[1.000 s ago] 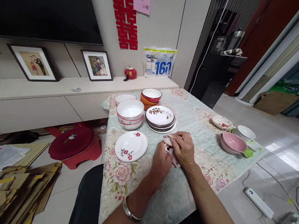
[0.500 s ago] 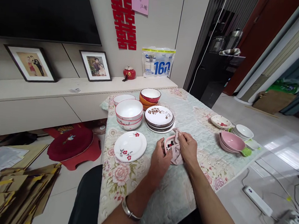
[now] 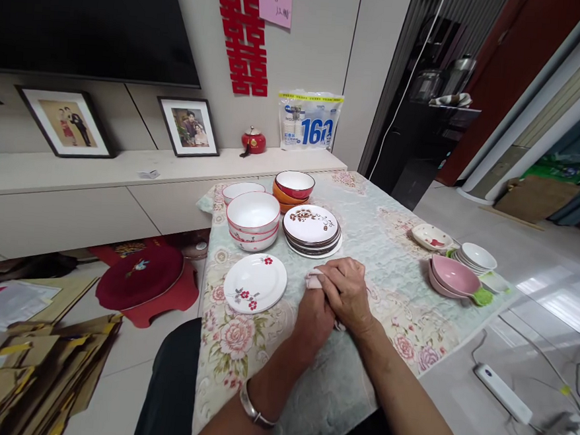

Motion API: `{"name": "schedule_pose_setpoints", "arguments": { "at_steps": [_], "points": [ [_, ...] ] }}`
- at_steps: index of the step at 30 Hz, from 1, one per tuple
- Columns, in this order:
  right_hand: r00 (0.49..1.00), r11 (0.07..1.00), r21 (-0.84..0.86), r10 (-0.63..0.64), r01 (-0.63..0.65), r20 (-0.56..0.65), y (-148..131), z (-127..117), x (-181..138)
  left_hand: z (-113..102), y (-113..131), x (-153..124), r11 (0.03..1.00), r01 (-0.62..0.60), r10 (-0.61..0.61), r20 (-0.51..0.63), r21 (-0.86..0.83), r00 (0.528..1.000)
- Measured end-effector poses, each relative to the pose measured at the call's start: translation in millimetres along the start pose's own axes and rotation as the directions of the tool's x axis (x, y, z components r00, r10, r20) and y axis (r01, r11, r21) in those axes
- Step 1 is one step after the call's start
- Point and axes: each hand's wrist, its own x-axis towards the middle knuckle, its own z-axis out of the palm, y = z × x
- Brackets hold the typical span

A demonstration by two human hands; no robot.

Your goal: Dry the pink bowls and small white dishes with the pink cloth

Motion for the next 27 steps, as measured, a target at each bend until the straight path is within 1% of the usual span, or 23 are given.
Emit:
{"name": "schedule_pose_setpoints", "arguments": {
  "at_steps": [2,4,7,10,12,14,16,19,22,24,25,27],
  "points": [
    [0.995,0.996,-0.015,0.086,-0.087,-0.05,5,2,0,-1,2,0,1.0,0.013,-0.013,0.015,-0.005,1.0],
    [0.975,0.981,-0.021,0.192,-0.195,-0.11,13,3,0,-2,5,1,0.999,0.008,-0.007,0.027,-0.039,1.0],
    [0.942,0.953,-0.005,0.299,-0.303,-0.151,25,4,-3,-4,9,2,0.993,0.025,-0.02,0.04,-0.116,0.999],
    [0.902,0.912,0.034,0.408,-0.408,-0.14,33,4,-7,-6,11,2,0.98,0.106,-0.104,0.021,-0.167,0.994],
    [0.869,0.875,0.066,0.484,-0.48,-0.106,38,3,-9,-6,11,3,0.971,0.158,-0.165,-0.022,-0.18,0.986],
    [0.849,0.852,0.079,0.523,-0.518,-0.068,40,3,-11,-7,11,2,0.967,0.186,-0.199,-0.06,-0.177,0.978],
    [0.853,0.854,0.063,0.519,-0.516,-0.052,40,4,-12,-7,10,1,0.974,0.17,-0.181,-0.068,-0.149,0.981],
    [0.898,0.899,0.005,0.437,-0.438,-0.057,35,4,-11,-7,8,0,0.994,0.075,-0.078,-0.036,-0.08,0.996],
    [0.965,0.967,-0.002,0.255,-0.256,-0.063,26,3,-8,-5,3,1,0.998,0.027,-0.028,-0.01,-0.049,1.0],
    [0.989,0.99,0.034,0.141,-0.139,-0.049,21,3,-6,-4,0,3,0.999,0.02,-0.02,-0.005,-0.049,1.0],
    [0.992,0.991,0.063,0.117,-0.115,-0.035,20,3,-6,-4,-1,4,0.999,0.017,-0.017,-0.004,-0.051,1.0],
    [0.988,0.981,0.122,0.153,-0.151,-0.007,22,4,-5,-4,-1,6,0.998,0.02,-0.02,-0.001,-0.057,1.0]
  ]
}}
